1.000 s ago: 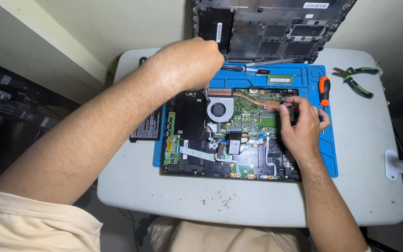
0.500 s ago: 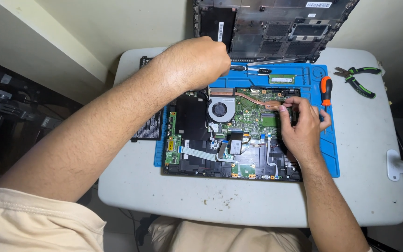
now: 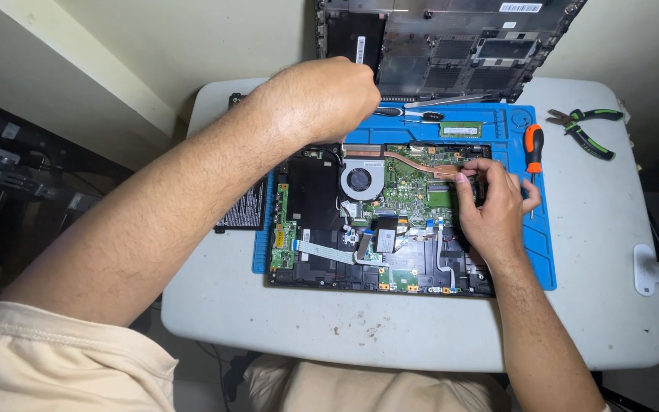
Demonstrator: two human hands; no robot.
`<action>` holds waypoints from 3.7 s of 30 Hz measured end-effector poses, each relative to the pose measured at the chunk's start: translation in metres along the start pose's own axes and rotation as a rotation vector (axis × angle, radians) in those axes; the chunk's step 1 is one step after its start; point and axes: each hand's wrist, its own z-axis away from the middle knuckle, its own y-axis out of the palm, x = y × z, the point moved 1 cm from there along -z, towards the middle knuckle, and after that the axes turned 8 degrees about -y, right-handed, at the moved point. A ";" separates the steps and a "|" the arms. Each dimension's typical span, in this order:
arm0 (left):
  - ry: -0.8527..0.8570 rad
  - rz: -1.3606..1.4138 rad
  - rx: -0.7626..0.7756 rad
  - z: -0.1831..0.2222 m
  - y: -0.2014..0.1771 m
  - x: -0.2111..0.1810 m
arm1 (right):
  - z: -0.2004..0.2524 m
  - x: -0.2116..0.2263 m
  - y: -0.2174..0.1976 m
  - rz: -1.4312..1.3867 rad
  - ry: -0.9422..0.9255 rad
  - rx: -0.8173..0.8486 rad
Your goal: Connecting internal ribbon cables and components inside a laptop during reassembly.
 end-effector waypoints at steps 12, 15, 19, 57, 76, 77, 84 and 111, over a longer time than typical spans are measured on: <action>-0.144 -0.061 0.241 0.009 -0.030 -0.003 | 0.001 -0.002 0.000 0.000 0.009 0.005; -0.164 0.020 0.301 0.010 -0.024 0.002 | 0.002 -0.002 0.001 -0.003 0.000 0.012; -0.091 -0.033 0.205 0.001 -0.013 0.004 | 0.001 -0.001 0.001 -0.007 -0.003 0.015; -1.129 0.866 -0.752 0.144 0.211 -0.112 | 0.008 -0.005 0.005 0.013 -0.136 0.069; -0.430 0.988 -0.704 0.129 0.124 -0.142 | 0.020 0.065 0.001 -0.368 -0.517 0.222; -0.361 0.928 -0.702 0.126 0.122 -0.143 | 0.020 0.064 -0.001 -0.436 -0.513 0.209; -0.234 0.864 -0.651 0.117 0.116 -0.137 | 0.016 0.058 0.003 -0.611 -0.453 0.258; -0.095 0.975 -0.544 0.054 0.109 -0.112 | 0.019 0.054 0.016 -0.035 -0.549 0.247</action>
